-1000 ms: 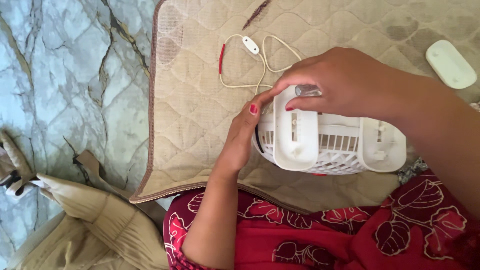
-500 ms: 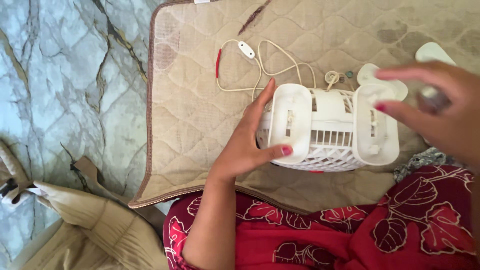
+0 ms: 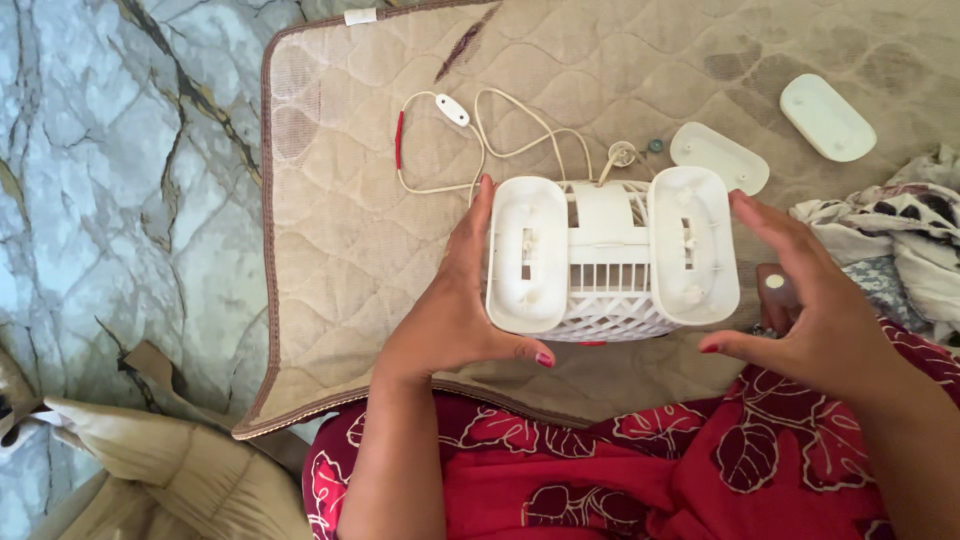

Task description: The person services a small cat-shaped desk fan on their lap. They use a screwdriver to unscrew the rear cover, remove the front grille and hardware, set the screws and mounting brackets aside, then align the base brackets and drive the screws back in to resecure the fan housing.

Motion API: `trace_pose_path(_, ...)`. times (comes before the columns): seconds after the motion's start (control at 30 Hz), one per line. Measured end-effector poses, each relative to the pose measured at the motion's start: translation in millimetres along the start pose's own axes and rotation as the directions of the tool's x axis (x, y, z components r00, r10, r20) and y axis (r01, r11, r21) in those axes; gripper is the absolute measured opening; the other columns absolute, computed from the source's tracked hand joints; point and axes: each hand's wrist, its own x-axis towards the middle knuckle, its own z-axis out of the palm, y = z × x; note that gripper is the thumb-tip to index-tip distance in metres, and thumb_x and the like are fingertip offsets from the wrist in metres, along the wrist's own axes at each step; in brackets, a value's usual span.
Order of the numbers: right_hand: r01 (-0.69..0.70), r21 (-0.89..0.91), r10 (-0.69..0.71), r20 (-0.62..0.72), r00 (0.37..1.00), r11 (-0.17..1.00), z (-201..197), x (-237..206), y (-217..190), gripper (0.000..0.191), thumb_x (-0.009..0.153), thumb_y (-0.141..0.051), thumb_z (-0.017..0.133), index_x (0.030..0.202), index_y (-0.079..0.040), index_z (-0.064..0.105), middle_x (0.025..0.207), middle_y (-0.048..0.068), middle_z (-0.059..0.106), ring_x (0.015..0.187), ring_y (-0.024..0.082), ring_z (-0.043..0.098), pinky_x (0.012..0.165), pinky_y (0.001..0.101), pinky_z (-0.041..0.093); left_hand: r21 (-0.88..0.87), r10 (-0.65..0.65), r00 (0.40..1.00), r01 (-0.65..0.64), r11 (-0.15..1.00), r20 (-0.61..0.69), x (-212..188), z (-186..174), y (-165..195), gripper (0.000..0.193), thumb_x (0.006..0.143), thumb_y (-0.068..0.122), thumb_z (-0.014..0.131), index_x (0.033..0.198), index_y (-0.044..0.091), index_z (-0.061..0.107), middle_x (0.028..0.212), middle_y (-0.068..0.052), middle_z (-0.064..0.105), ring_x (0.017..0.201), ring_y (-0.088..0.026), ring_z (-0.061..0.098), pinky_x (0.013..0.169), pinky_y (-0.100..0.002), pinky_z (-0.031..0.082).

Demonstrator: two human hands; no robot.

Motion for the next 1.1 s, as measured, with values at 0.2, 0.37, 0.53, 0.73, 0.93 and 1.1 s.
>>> trace_pose_path(0.2, 0.010, -0.029, -0.011, -0.028, 1.000, 1.000, -2.8, 3.7, -5.4, 0.090, 0.062, -0.023, 0.087, 0.146, -0.018, 0.052, 0.146, 0.001, 0.056, 0.062, 0.006, 0.050, 0.049, 0.0216, 0.043, -0.148, -0.076, 0.997, 0.073, 0.986, -0.016, -2.4, 0.9, 0.7, 0.147, 0.061, 0.046, 0.096, 0.172, 0.006, 0.008, 0.176, -0.024, 0.025, 0.166, -0.037, 0.026, 0.134, -0.047, 0.025)
trace_pose_path(0.37, 0.032, -0.073, -0.040, -0.110, 0.993, 0.997, -1.3, 3.2, -10.9, 0.074, 0.067, -0.021, 0.086, 0.137, -0.016, 0.062, 0.138, 0.001, 0.064, 0.068, 0.005, 0.053, 0.051, 0.0207, 0.041, -0.178, -0.094, 0.994, 0.084, 0.981, -0.048, -0.6, 1.5, 0.9, 0.139, 0.064, 0.054, 0.092, 0.171, 0.006, 0.017, 0.174, -0.023, 0.031, 0.164, -0.036, 0.032, 0.134, -0.047, 0.028)
trace_pose_path(0.53, 0.106, -0.131, -0.124, -0.140, 0.982, 0.986, -1.3, -0.5, -14.0, 0.064, 0.071, -0.021, 0.085, 0.132, -0.014, 0.066, 0.131, 0.002, 0.068, 0.078, 0.004, 0.057, 0.049, 0.0198, 0.039, -0.133, -0.091, 0.993, 0.080, 0.988, -0.078, 0.2, 2.3, 0.5, 0.140, 0.066, 0.057, 0.091, 0.172, 0.007, 0.014, 0.175, -0.024, 0.029, 0.165, -0.037, 0.030, 0.133, -0.047, 0.027)
trace_pose_path(0.73, 0.152, -0.105, -0.168, -0.158, 0.973, 0.983, -2.1, -4.1, -6.1, 0.053, 0.076, -0.022, 0.082, 0.127, -0.015, 0.069, 0.128, 0.003, 0.069, 0.081, 0.005, 0.059, 0.054, 0.0186, 0.043, -0.089, -0.088, 0.993, 0.081, 0.993, -0.080, 1.4, 1.3, 1.9, 0.135, 0.068, 0.057, 0.090, 0.171, 0.006, 0.020, 0.172, -0.024, 0.037, 0.163, -0.037, 0.036, 0.133, -0.047, 0.030)
trace_pose_path(0.93, 0.212, -0.070, -0.223, -0.306, 0.926, 0.975, 0.2, 10.7, -2.8, 0.046, 0.094, -0.028, 0.071, 0.135, -0.007, 0.063, 0.135, 0.011, 0.065, 0.065, 0.004, 0.053, 0.067, 0.0217, 0.050, -0.119, -0.051, 0.985, 0.032, 0.992, -0.165, 1.5, 7.0, 3.3, 0.114, 0.088, 0.074, 0.061, 0.168, 0.005, 0.021, 0.170, -0.023, 0.035, 0.159, -0.037, 0.037, 0.132, -0.046, 0.028)
trace_pose_path(1.1, 0.203, 0.389, -0.106, -0.258, 0.960, 0.898, 8.3, 49.6, -3.0, 0.050, 0.110, -0.038, 0.052, 0.144, 0.000, 0.050, 0.147, 0.014, 0.058, 0.059, 0.003, 0.040, 0.060, 0.0245, 0.048, -0.104, -0.020, 0.951, -0.013, 0.995, -0.307, 9.0, 16.3, 0.1, 0.096, 0.105, 0.079, 0.014, 0.163, 0.004, 0.033, 0.164, -0.019, 0.045, 0.149, -0.034, 0.047, 0.129, -0.045, 0.032)
